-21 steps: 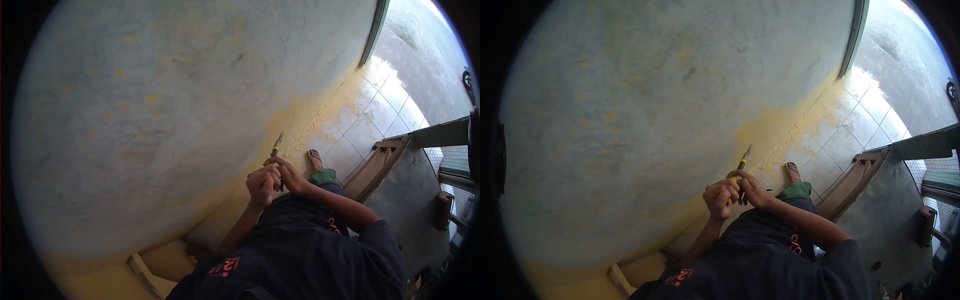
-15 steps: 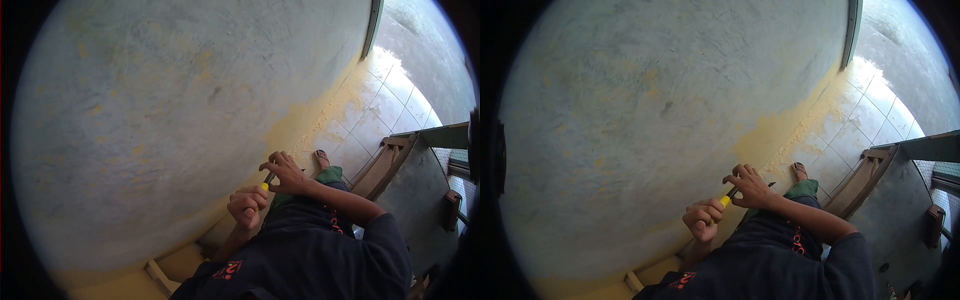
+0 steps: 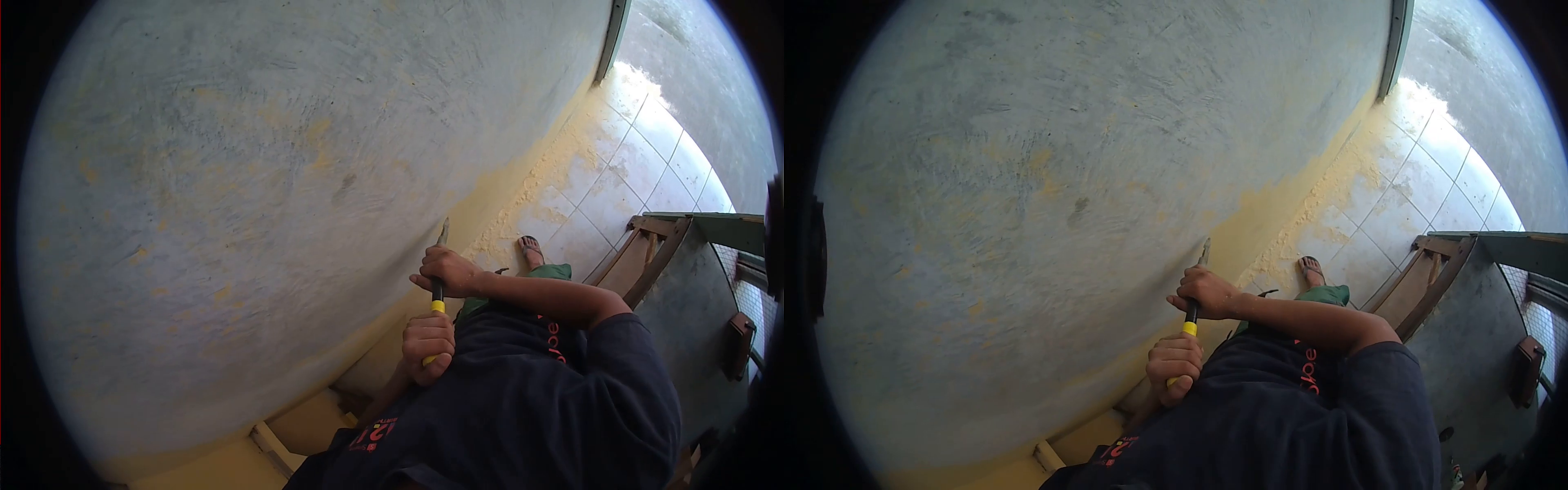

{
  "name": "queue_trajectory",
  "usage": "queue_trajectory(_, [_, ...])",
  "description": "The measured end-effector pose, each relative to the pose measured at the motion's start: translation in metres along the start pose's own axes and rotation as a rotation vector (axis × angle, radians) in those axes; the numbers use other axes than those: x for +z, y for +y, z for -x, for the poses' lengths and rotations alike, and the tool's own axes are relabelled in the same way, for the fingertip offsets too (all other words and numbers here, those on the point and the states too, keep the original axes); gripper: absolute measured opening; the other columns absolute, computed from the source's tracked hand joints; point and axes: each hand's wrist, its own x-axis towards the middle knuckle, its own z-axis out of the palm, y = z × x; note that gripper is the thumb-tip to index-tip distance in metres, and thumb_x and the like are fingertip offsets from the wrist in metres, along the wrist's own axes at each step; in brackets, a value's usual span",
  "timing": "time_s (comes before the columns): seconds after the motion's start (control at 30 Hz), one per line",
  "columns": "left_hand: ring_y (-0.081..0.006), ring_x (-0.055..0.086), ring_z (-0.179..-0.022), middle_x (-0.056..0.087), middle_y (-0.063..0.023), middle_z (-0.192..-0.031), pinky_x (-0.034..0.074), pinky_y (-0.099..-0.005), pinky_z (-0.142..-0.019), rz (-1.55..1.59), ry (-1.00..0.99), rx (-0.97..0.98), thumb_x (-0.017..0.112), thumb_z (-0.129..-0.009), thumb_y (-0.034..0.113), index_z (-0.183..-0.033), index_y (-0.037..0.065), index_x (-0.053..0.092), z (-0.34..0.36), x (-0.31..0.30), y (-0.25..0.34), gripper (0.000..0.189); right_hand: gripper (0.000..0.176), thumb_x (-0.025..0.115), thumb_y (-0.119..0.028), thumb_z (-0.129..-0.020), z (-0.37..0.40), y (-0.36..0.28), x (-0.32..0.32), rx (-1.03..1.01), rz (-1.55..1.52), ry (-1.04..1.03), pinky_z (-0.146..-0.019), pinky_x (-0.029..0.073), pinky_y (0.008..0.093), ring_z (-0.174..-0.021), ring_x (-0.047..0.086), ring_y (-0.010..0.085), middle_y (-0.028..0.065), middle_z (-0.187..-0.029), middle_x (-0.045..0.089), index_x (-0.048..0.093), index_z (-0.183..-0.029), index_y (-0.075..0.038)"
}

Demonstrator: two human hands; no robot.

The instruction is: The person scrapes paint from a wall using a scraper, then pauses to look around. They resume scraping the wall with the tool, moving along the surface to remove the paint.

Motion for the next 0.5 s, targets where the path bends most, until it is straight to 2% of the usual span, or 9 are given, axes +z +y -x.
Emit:
queue_trajectory(0.13, [-0.0271, 0.056, -0.050, 0.054, -0.0095, -0.056, 0.050, -0.0406, -0.060, 0.009, -0.008, -0.041, 0.056, -0.085, 0.026, -0.058, 0.000, 0.054, 0.001, -0.008, 0.000, 0.037, 0.040, 0.065, -0.025, -0.096, -0.001, -0.001, 0.013, 0.037, -0.054, -0.006, -0.078, 0.045, 0.0412, -0.070, 0.054, 0.0292, 0.0073, -0.062, 0.055, 0.057, -0.061, -0.008])
queue_trajectory(0.33, [-0.0269, 0.054, -0.052, 0.053, -0.0089, -0.058, 0.047, -0.0389, -0.058, -0.010, -0.018, 0.001, 0.055, -0.084, 0.021, -0.060, 0.001, 0.052, 0.003, -0.015, 0.000, 0.031, 0.038, 0.065, -0.025, -0.096, -0.010, 0.002, 0.015, -0.004, 0.001, 0.011, -0.079, 0.044, 0.0398, -0.073, 0.054, 0.0270, 0.0058, -0.064, 0.056, 0.059, -0.062, -0.009])
queue_trajectory(0.5, [-0.0273, 0.054, -0.051, 0.053, -0.0091, -0.058, 0.047, -0.0401, -0.058, 0.008, 0.035, 0.055, 0.051, -0.090, 0.024, -0.061, 0.001, 0.052, 0.007, -0.018, -0.006, 0.037, 0.039, 0.064, -0.025, -0.096, -0.013, 0.007, 0.019, 0.006, 0.014, -0.015, -0.081, 0.044, 0.0396, -0.075, 0.055, 0.0263, 0.0058, -0.064, 0.056, 0.059, -0.061, -0.009])
